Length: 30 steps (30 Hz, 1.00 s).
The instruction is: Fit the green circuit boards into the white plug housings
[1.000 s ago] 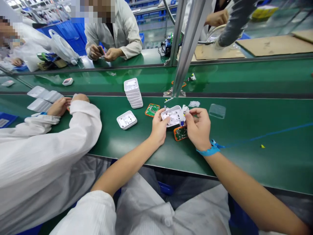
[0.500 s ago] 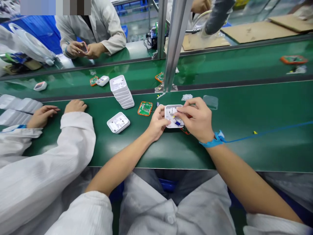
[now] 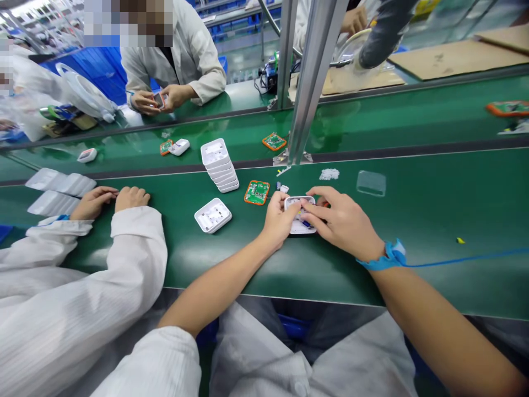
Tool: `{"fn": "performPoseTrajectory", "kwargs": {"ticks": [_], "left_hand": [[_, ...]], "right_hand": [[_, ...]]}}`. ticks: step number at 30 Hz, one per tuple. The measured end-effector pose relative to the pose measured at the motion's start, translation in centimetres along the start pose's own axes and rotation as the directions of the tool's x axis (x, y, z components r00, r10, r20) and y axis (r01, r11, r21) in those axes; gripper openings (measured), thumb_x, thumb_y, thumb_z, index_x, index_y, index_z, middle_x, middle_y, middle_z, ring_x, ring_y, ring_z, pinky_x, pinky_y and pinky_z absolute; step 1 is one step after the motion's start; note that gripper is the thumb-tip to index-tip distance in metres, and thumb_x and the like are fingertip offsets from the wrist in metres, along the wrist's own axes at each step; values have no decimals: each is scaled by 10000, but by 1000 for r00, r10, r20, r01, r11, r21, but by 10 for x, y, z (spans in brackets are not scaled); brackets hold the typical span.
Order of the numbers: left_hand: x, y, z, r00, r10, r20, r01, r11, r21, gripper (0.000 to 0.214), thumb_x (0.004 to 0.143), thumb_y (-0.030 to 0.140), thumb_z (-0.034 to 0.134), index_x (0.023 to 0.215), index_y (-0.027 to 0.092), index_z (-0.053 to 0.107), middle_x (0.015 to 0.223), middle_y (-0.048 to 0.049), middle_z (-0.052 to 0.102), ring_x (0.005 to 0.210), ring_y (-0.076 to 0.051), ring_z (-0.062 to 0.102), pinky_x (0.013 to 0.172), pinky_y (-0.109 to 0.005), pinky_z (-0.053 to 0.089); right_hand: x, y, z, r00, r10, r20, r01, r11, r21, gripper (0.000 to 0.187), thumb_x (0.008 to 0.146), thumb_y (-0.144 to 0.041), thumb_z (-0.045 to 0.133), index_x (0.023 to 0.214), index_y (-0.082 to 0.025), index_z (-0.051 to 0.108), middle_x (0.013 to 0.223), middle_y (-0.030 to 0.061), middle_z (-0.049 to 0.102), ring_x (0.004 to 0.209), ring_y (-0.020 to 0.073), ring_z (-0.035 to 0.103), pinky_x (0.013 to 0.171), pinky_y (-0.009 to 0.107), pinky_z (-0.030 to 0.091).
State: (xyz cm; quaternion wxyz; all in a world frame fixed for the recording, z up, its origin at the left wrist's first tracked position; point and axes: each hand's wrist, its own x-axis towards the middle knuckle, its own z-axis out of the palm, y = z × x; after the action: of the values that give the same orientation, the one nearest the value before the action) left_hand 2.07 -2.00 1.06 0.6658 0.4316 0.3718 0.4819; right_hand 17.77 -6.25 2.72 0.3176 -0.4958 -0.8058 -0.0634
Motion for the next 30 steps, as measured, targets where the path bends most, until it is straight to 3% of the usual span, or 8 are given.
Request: {"fn": "performPoseTrajectory", "kwargs": {"ticks": [3,5,9,11,14,16,25,30], "left_hand": [[2,0,-1,1000,5,17,-5,1000,-22,396,768,401,803,970,233,506,817,55,551,712,-96,541,676,-214,448],[4,1,-5,989,17,148,-17,1000,-5,476,761,411,815,1103,258,523,950,28,595,839,-125,605,785,-246,499],[12,4,-20,860,14,510,-126,974,186,803,618,349,929,1305,280,521,1238,-57,605,1111,-227,643,973,-357,535],[17,5,-26,811,32,584,-224,939,259,991,517,289,965,1388,287,492,1333,-91,579,1212,-285,624,1040,-428,529],[19,4,-30,811,104,576,-344,881,325,1010,482,231,940,1398,269,516,1372,-113,563,1275,-323,600,1103,-476,499],[19,1,-29,822,114,558,-359,864,354,954,525,203,897,1396,260,514,1351,-115,577,1248,-319,615,1094,-478,505],[16,-2,-23,851,37,523,-269,888,374,876,570,170,841,1362,251,476,1226,-94,637,1072,-274,673,921,-401,572],[15,2,-20,875,17,485,-216,909,357,833,541,163,854,1294,234,505,1180,-86,645,1026,-257,678,884,-380,576]], "right_hand": [[-1,-2,-3,1000,-10,-3,10,996,-84,257,968,-385,635,1133,-208,721,1250,130,666,985,255,628,811,402,423],[-1,-3,-3,998,25,-65,-31,995,-97,212,937,-337,664,1099,-214,724,1224,114,684,1043,274,617,858,420,396],[-2,-4,-3,990,116,-78,-125,985,-121,108,893,-243,646,960,-209,723,1091,89,717,1069,292,572,851,430,338],[-2,-4,-3,993,113,-17,-114,986,-124,75,891,-234,640,901,-201,706,985,76,731,1024,285,564,834,430,315],[-3,-5,-2,995,92,26,-89,991,-97,87,915,-216,616,879,-196,693,918,61,740,971,261,573,818,422,303],[-4,-5,1,995,99,-3,-99,992,-80,116,931,-201,598,859,-199,690,904,54,743,931,246,582,804,412,306],[-8,-6,13,973,163,-161,-176,982,-70,126,919,-183,596,812,-211,658,831,52,719,885,247,612,768,389,366],[-8,-5,13,979,162,-122,-167,985,-32,112,931,-201,597,835,-200,655,847,49,711,874,239,606,755,388,367]]}}
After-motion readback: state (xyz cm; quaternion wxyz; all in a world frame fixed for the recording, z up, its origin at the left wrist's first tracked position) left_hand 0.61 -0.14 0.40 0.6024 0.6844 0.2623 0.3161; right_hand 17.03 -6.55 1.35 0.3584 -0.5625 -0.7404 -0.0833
